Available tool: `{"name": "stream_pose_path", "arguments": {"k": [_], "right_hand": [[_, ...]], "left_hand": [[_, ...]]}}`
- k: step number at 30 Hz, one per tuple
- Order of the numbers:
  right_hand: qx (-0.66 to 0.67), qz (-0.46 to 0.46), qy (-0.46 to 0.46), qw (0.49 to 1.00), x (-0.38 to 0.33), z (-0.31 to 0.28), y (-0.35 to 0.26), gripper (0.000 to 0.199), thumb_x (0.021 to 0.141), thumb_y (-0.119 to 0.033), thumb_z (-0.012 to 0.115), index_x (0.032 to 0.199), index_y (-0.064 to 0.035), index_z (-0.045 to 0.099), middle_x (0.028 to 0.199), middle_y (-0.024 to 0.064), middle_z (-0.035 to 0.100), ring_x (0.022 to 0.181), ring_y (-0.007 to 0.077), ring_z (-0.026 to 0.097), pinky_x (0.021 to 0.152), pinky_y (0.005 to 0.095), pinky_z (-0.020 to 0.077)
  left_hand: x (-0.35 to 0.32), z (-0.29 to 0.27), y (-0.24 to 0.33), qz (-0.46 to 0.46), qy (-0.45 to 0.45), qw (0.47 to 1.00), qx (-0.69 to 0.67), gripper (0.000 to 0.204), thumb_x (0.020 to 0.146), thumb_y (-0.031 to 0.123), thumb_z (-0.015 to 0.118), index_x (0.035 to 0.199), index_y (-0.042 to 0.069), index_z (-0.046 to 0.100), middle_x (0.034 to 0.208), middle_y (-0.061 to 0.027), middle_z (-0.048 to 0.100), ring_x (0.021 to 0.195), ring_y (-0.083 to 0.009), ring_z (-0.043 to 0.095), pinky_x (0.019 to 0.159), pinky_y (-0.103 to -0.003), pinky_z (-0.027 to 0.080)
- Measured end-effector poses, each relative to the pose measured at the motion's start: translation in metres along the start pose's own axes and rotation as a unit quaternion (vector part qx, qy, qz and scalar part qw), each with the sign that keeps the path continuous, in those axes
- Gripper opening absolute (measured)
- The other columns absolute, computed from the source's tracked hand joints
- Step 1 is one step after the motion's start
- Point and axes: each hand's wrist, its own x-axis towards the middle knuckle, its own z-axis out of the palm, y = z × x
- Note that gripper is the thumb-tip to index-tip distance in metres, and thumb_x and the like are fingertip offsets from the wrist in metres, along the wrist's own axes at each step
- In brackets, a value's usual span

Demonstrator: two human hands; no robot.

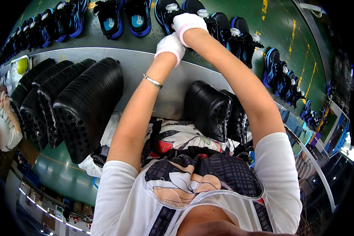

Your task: The person picks up shoes from a table, turns them over by hand to check the outsoles and sides, and then places them onto a conveyor belt.

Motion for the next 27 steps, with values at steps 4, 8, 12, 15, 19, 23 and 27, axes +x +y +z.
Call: {"name": "stream_pose_path", "arguments": {"k": [4, 8, 12, 15, 19, 23, 27], "right_hand": [[-0.075, -0.085, 0.024, 0.993, 0.002, 0.004, 0.005, 0.023, 0.085, -0.020, 0.054, 0.099, -0.0097, 0.069, 0.103, 0.0158, 0.066, 0.097, 0.0319, 0.063, 0.083, 0.0399, 0.0506], [-0.075, -0.126, 0.045, 0.988, 0.008, 0.007, 0.011, 0.026, 0.076, -0.005, 0.060, 0.100, -0.0052, 0.068, 0.102, 0.0147, 0.067, 0.095, 0.0306, 0.065, 0.079, 0.0388, 0.0534], [-0.084, -0.112, 0.040, 0.989, -0.005, -0.003, 0.002, 0.026, 0.073, -0.007, 0.064, 0.099, -0.0069, 0.069, 0.100, 0.0133, 0.068, 0.093, 0.0289, 0.066, 0.077, 0.0387, 0.0535], [-0.069, -0.072, 0.057, 0.993, -0.009, -0.001, -0.002, 0.027, 0.072, -0.009, 0.066, 0.099, -0.0094, 0.070, 0.099, 0.0123, 0.069, 0.092, 0.0273, 0.067, 0.076, 0.0381, 0.0532], [-0.083, -0.064, 0.062, 0.993, -0.014, 0.001, -0.004, 0.029, 0.069, -0.011, 0.071, 0.097, -0.0105, 0.070, 0.097, 0.0106, 0.069, 0.092, 0.0261, 0.067, 0.074, 0.0385, 0.0531], [-0.074, -0.051, 0.055, 0.995, -0.003, -0.003, -0.005, 0.029, 0.067, -0.012, 0.073, 0.096, -0.0108, 0.071, 0.095, 0.0093, 0.070, 0.090, 0.0254, 0.067, 0.070, 0.0407, 0.0531], [-0.054, -0.055, 0.056, 0.995, -0.003, 0.000, -0.008, 0.026, 0.071, -0.010, 0.069, 0.097, -0.0107, 0.071, 0.097, 0.0099, 0.070, 0.091, 0.0261, 0.067, 0.071, 0.0406, 0.0529]], "left_hand": [[0.007, 0.000, -0.006, 0.042, -0.028, 0.998, 0.046, 0.031, 0.079, 0.025, 0.062, 0.104, 0.008, 0.065, 0.107, -0.0184, 0.063, 0.099, -0.0364, 0.059, 0.086, -0.042, 0.048], [0.003, -0.008, -0.002, 0.081, -0.024, 0.995, 0.055, 0.031, 0.078, 0.023, 0.063, 0.105, 0.007, 0.064, 0.108, -0.0178, 0.063, 0.101, -0.0361, 0.059, 0.087, -0.042, 0.048], [0.001, -0.014, -0.002, 0.040, -0.035, 0.997, 0.048, 0.031, 0.079, 0.023, 0.064, 0.106, 0.008, 0.063, 0.110, -0.0166, 0.063, 0.102, -0.0356, 0.059, 0.088, -0.041, 0.049], [0.003, -0.015, -0.006, 0.024, -0.020, 0.999, 0.021, 0.031, 0.079, 0.023, 0.063, 0.105, 0.007, 0.063, 0.109, -0.0170, 0.063, 0.102, -0.0356, 0.058, 0.087, -0.042, 0.049], [0.008, -0.015, -0.014, 0.046, -0.024, 0.998, 0.027, 0.032, 0.081, 0.025, 0.061, 0.106, 0.005, 0.063, 0.110, -0.0196, 0.062, 0.103, -0.0364, 0.057, 0.088, -0.041, 0.047], [0.015, -0.010, -0.019, 0.083, -0.022, 0.995, 0.054, 0.033, 0.082, 0.027, 0.060, 0.105, 0.004, 0.064, 0.108, -0.0211, 0.062, 0.102, -0.0370, 0.057, 0.087, -0.042, 0.047], [0.017, -0.007, -0.023, 0.061, -0.004, 0.996, 0.060, 0.032, 0.082, 0.029, 0.060, 0.103, 0.005, 0.064, 0.106, -0.0206, 0.062, 0.101, -0.0378, 0.057, 0.086, -0.042, 0.047]]}}
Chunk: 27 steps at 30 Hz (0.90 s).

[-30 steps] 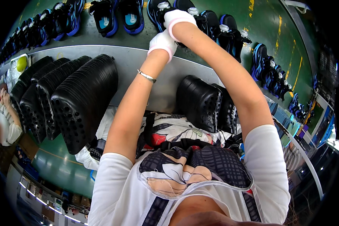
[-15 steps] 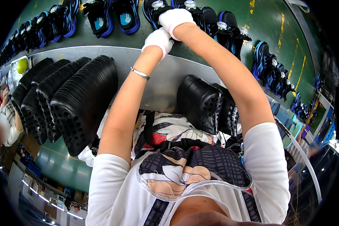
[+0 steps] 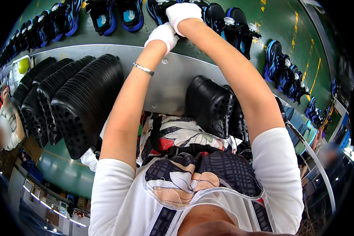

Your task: The person picks up shoes from a table, turns them over by hand to check the outsoles and sides, and then places them onto a conveyor belt.

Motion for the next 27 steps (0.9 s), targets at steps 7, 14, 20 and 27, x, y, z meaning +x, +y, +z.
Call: {"name": "stream_pose_path", "arguments": {"k": [7, 14, 20, 27], "right_hand": [[0.111, -0.053, 0.068, 0.990, -0.049, -0.027, 0.030, 0.030, 0.089, -0.029, 0.045, 0.097, -0.0090, 0.066, 0.095, 0.0130, 0.067, 0.091, 0.0316, 0.064, 0.080, 0.0407, 0.0504], [0.254, 0.047, 0.139, 0.956, -0.198, -0.005, 0.110, 0.028, 0.090, -0.032, 0.047, 0.092, -0.0075, 0.061, 0.089, 0.0163, 0.063, 0.086, 0.0353, 0.060, 0.074, 0.0429, 0.0470], [0.309, 0.244, 0.162, 0.905, -0.313, 0.048, 0.134, 0.020, 0.088, -0.025, 0.055, 0.094, -0.0075, 0.062, 0.087, 0.0140, 0.064, 0.080, 0.0325, 0.061, 0.071, 0.0380, 0.0481], [0.257, 0.434, 0.199, 0.840, -0.409, 0.075, 0.157, 0.021, 0.087, -0.027, 0.055, 0.096, -0.0097, 0.063, 0.089, 0.0158, 0.064, 0.086, 0.0353, 0.060, 0.075, 0.0395, 0.0478]], "left_hand": [[-0.031, -0.022, -0.013, 0.214, 0.114, 0.970, 0.001, 0.032, 0.081, 0.015, 0.053, 0.111, 0.006, 0.058, 0.114, -0.0181, 0.055, 0.107, -0.0348, 0.054, 0.092, -0.039, 0.045], [-0.019, -0.050, -0.023, -0.061, 0.204, 0.971, -0.106, 0.046, 0.078, 0.038, 0.063, 0.099, -0.003, 0.059, 0.096, -0.0213, 0.064, 0.090, -0.0352, 0.062, 0.083, -0.039, 0.049], [0.022, -0.075, -0.009, -0.131, -0.010, 0.985, 0.108, 0.052, 0.087, 0.045, 0.049, 0.109, 0.000, 0.062, 0.108, -0.0201, 0.064, 0.100, -0.0344, 0.061, 0.085, -0.039, 0.047], [0.057, -0.063, -0.045, -0.114, 0.037, 0.962, 0.244, 0.051, 0.088, 0.042, 0.043, 0.108, 0.000, 0.063, 0.114, -0.0215, 0.059, 0.109, -0.0371, 0.055, 0.093, -0.041, 0.043]]}}
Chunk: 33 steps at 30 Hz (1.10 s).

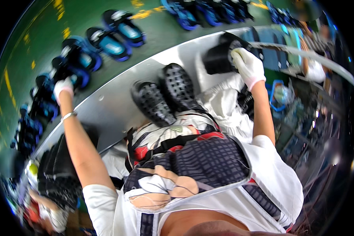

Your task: The person picks up shoes from a table, turns them over by hand to check the outsoles and sides, and then places them onto a conveyor belt.

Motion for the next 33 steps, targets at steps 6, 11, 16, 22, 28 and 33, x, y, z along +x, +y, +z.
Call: {"name": "stream_pose_path", "arguments": {"k": [6, 11, 16, 22, 28, 33], "right_hand": [[0.006, 0.152, 0.140, 0.978, -0.027, -0.033, 0.081, 0.025, 0.089, -0.029, 0.052, 0.100, -0.0101, 0.064, 0.090, 0.0144, 0.065, 0.087, 0.0330, 0.062, 0.076, 0.0373, 0.0481], [-0.054, 0.089, 0.107, 0.989, -0.047, -0.022, 0.118, 0.022, 0.087, -0.025, 0.053, 0.100, -0.0111, 0.064, 0.095, 0.0132, 0.063, 0.091, 0.0320, 0.060, 0.080, 0.0367, 0.0474], [0.025, 0.073, 0.043, 0.996, -0.052, 0.009, 0.123, 0.034, 0.077, -0.008, 0.061, 0.111, -0.0110, 0.058, 0.112, 0.0100, 0.057, 0.096, 0.0268, 0.060, 0.086, 0.0338, 0.0471], [-0.017, -0.042, 0.077, 0.996, -0.045, 0.026, 0.155, 0.032, 0.073, -0.001, 0.063, 0.104, -0.0088, 0.059, 0.111, 0.0092, 0.056, 0.090, 0.0253, 0.060, 0.077, 0.0314, 0.0495], [0.057, -0.020, 0.032, 0.998, -0.048, 0.004, 0.155, 0.028, 0.074, -0.004, 0.062, 0.101, -0.0071, 0.057, 0.105, 0.0108, 0.056, 0.089, 0.0273, 0.060, 0.078, 0.0329, 0.0493], [0.085, 0.006, 0.089, 0.992, -0.051, -0.052, 0.132, 0.030, 0.075, -0.006, 0.064, 0.104, -0.0044, 0.057, 0.102, 0.0097, 0.056, 0.086, 0.0211, 0.062, 0.080, 0.0303, 0.0501]], "left_hand": [[0.066, 0.001, -0.048, 0.050, 0.102, 0.992, 0.047, 0.050, 0.087, 0.040, 0.045, 0.098, -0.005, 0.065, 0.102, -0.0261, 0.062, 0.098, -0.0405, 0.059, 0.087, -0.044, 0.046], [0.053, 0.017, -0.051, -0.055, 0.092, 0.989, -0.097, 0.064, 0.083, 0.051, 0.049, 0.109, -0.006, 0.059, 0.109, -0.0273, 0.060, 0.099, -0.0390, 0.060, 0.086, -0.042, 0.046], [-0.043, 0.021, -0.036, 0.002, 0.296, 0.941, -0.164, 0.054, 0.087, 0.044, 0.050, 0.124, 0.004, 0.055, 0.120, -0.0245, 0.054, 0.110, -0.0377, 0.053, 0.095, -0.042, 0.042], [-0.128, 0.029, -0.004, 0.079, 0.315, 0.920, -0.218, 0.042, 0.087, 0.032, 0.056, 0.123, 0.010, 0.057, 0.122, -0.0204, 0.051, 0.105, -0.0318, 0.055, 0.089, -0.037, 0.045], [-0.145, 0.027, 0.009, 0.109, 0.295, 0.919, -0.240, 0.038, 0.089, 0.026, 0.055, 0.121, 0.007, 0.059, 0.122, -0.0187, 0.051, 0.103, -0.0283, 0.056, 0.090, -0.033, 0.044], [-0.164, 0.002, 0.020, 0.132, 0.284, 0.898, -0.308, 0.039, 0.090, 0.025, 0.055, 0.122, 0.002, 0.057, 0.119, -0.0173, 0.055, 0.098, -0.0225, 0.059, 0.086, -0.031, 0.045]]}}
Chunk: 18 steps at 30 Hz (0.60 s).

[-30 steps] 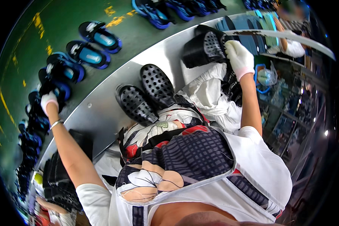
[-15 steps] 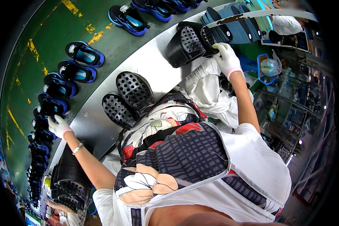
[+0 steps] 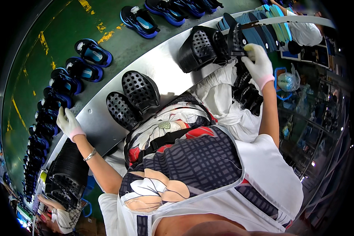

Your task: The person picks up shoes from a table, turns them over by hand to check the outsoles and sides, and then places them onto a conveyor belt.

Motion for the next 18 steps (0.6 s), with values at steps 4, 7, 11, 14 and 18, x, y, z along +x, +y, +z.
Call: {"name": "stream_pose_path", "arguments": {"k": [4, 7, 11, 14, 18], "right_hand": [[0.048, -0.125, 0.022, 0.991, 0.023, 0.010, -0.075, 0.030, 0.074, -0.006, 0.065, 0.104, -0.0041, 0.057, 0.101, 0.0101, 0.058, 0.088, 0.0226, 0.061, 0.081, 0.0313, 0.0499], [0.095, -0.270, -0.054, 0.957, 0.038, 0.051, -0.148, 0.028, 0.072, -0.006, 0.063, 0.100, -0.0047, 0.058, 0.102, 0.0114, 0.058, 0.097, 0.0278, 0.057, 0.084, 0.0342, 0.0470], [0.185, -0.433, -0.125, 0.873, 0.037, 0.105, -0.236, 0.025, 0.075, -0.006, 0.061, 0.099, -0.0078, 0.059, 0.103, 0.0088, 0.058, 0.096, 0.0287, 0.057, 0.081, 0.0362, 0.0478], [0.205, -0.449, -0.154, 0.856, 0.032, 0.125, -0.271, 0.024, 0.077, -0.009, 0.061, 0.100, -0.0094, 0.059, 0.100, 0.0086, 0.059, 0.094, 0.0304, 0.058, 0.079, 0.0378, 0.0486], [0.184, -0.397, -0.224, 0.871, 0.027, 0.150, -0.295, 0.033, 0.078, -0.021, 0.065, 0.108, -0.0069, 0.058, 0.099, 0.0132, 0.060, 0.092, 0.0315, 0.059, 0.081, 0.0380, 0.0478]], "left_hand": [[0.002, -0.004, 0.056, -0.093, -0.126, 0.949, -0.273, 0.041, 0.094, 0.028, 0.054, 0.123, -0.001, 0.055, 0.114, -0.0116, 0.060, 0.096, -0.0161, 0.060, 0.080, -0.025, 0.047], [-0.003, -0.008, 0.104, -0.047, -0.262, 0.885, -0.382, 0.045, 0.094, 0.029, 0.053, 0.127, -0.002, 0.051, 0.123, -0.0157, 0.055, 0.102, -0.0194, 0.059, 0.085, -0.030, 0.048], [-0.012, -0.004, 0.127, -0.060, -0.423, 0.665, -0.613, 0.070, 0.089, 0.046, 0.056, 0.136, -0.002, 0.036, 0.129, -0.0160, 0.050, 0.115, -0.0256, 0.053, 0.093, -0.039, 0.046], [-0.019, -0.005, 0.125, -0.129, -0.389, 0.629, -0.660, 0.060, 0.090, 0.045, 0.056, 0.128, 0.000, 0.046, 0.118, -0.0111, 0.058, 0.109, -0.0202, 0.056, 0.094, -0.035, 0.045], [-0.018, -0.003, 0.088, -0.131, -0.319, 0.647, -0.680, 0.054, 0.090, 0.041, 0.058, 0.126, 0.001, 0.048, 0.112, -0.0091, 0.060, 0.102, -0.0179, 0.058, 0.090, -0.031, 0.046]]}}
